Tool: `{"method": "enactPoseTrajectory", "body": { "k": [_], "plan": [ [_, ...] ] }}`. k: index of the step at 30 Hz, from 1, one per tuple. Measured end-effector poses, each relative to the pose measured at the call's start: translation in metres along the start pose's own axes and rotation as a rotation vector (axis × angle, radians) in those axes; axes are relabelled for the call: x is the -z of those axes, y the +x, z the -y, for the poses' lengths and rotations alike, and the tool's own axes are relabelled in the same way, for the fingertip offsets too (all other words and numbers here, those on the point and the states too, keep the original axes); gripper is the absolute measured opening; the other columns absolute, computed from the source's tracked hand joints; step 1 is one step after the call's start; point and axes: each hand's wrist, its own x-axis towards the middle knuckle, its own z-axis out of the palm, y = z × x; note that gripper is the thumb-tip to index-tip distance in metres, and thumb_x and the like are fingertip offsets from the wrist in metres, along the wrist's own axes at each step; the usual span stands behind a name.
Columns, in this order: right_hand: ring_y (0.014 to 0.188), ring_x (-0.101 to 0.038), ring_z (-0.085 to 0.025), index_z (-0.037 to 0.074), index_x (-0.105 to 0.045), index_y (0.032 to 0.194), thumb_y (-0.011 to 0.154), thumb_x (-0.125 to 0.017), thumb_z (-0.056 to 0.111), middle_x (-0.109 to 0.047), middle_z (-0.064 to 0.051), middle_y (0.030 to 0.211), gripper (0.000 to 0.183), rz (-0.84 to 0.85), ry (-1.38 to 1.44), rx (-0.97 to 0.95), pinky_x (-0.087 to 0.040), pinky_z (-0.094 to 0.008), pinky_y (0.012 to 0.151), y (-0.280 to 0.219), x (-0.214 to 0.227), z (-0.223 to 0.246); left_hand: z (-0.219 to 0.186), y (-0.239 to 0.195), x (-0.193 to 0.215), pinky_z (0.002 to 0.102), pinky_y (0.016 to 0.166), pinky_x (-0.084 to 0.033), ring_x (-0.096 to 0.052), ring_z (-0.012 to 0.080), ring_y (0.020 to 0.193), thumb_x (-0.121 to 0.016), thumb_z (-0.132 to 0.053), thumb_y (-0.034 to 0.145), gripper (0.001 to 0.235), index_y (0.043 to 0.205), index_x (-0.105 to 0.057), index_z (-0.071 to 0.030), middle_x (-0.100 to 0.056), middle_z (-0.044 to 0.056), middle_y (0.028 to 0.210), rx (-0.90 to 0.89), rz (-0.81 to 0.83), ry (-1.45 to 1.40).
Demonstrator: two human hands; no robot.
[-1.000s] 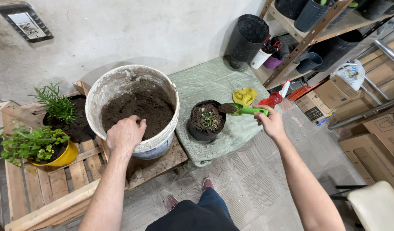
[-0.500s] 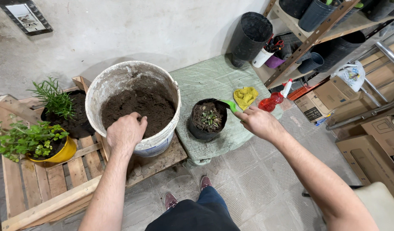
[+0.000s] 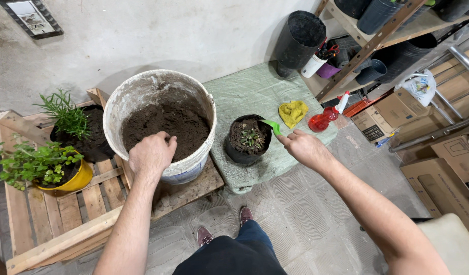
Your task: The person uses a green scoop to transfer soil from a large white bucket into a small black seedling bag containing a small plant, using their hands to press and level the soil.
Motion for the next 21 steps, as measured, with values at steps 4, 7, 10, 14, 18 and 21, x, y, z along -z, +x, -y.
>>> {"method": "enactPoseTrajectory", "body": {
  "k": [4, 7, 10, 14, 18, 21],
  "plan": [
    [0.099, -0.072, -0.014, 0.025, -0.07, 0.143, 0.101, -0.077, 0.03, -0.074, 0.001, 0.091, 0.043, 0.016, 0.06, -0.029, -0.067, -0.028, 0.081, -0.014, 0.007, 0.005, -0.001, -0.004, 0.0, 0.059, 0.106, -0.062, -0.081, 0.0395, 0.122, -0.051, -0.058, 0.112, 0.052, 0.141, -0.081, -0.027, -0.086, 0.009, 0.127, 0.006, 0.009, 0.0],
    [0.102, -0.077, -0.025, 0.018, -0.073, 0.144, 0.101, -0.076, 0.026, -0.081, -0.008, 0.098, 0.043, 0.069, 0.234, -0.095, -0.069, -0.039, 0.088, -0.015, 0.016, -0.002, -0.001, 0.003, -0.004, 0.059, 0.107, -0.062, -0.081, 0.0392, 0.123, -0.051, -0.058, 0.112, 0.052, 0.141, -0.081, -0.027, -0.086, 0.009, 0.128, 0.004, -0.003, 0.002],
    [0.103, -0.081, -0.029, 0.018, -0.077, 0.139, 0.099, -0.081, 0.034, -0.083, -0.011, 0.1, 0.044, -0.067, 0.401, -0.219, -0.067, -0.042, 0.091, -0.017, 0.033, -0.014, 0.005, 0.004, -0.019, 0.057, 0.1, -0.065, -0.084, 0.0362, 0.114, -0.053, -0.061, 0.108, 0.048, 0.132, -0.084, -0.032, -0.087, 0.004, 0.119, 0.016, -0.072, 0.028],
    [0.1, -0.08, -0.018, 0.033, -0.085, 0.135, 0.098, -0.088, 0.039, -0.084, 0.004, 0.102, 0.038, -0.35, 0.668, -0.443, -0.063, -0.034, 0.091, -0.009, 0.088, -0.032, 0.005, -0.004, -0.019, 0.057, 0.096, -0.066, -0.085, 0.0354, 0.102, -0.054, -0.051, 0.11, 0.04, 0.132, -0.08, -0.03, -0.087, 0.002, 0.106, 0.04, -0.272, -0.106],
    [0.106, -0.081, -0.019, 0.025, -0.087, 0.137, 0.099, -0.087, 0.022, -0.086, -0.002, 0.112, 0.038, -0.457, 0.931, -0.349, -0.061, -0.033, 0.095, 0.034, 0.167, -0.01, 0.013, -0.006, -0.023, 0.064, 0.097, -0.063, -0.083, 0.0412, 0.101, -0.055, -0.039, 0.111, 0.032, 0.134, -0.072, -0.025, -0.086, 0.005, 0.099, 0.083, -0.505, -0.442],
    [0.109, -0.083, -0.039, 0.013, -0.086, 0.134, 0.098, -0.085, 0.015, -0.087, -0.016, 0.116, 0.036, -0.376, 0.947, -0.053, -0.064, -0.048, 0.094, 0.107, 0.223, 0.042, 0.021, 0.007, -0.042, 0.06, 0.089, -0.065, -0.083, 0.0355, 0.094, -0.059, -0.039, 0.109, 0.024, 0.128, -0.069, -0.03, -0.084, -0.001, 0.09, 0.087, -0.645, -0.479]
  ]
}}
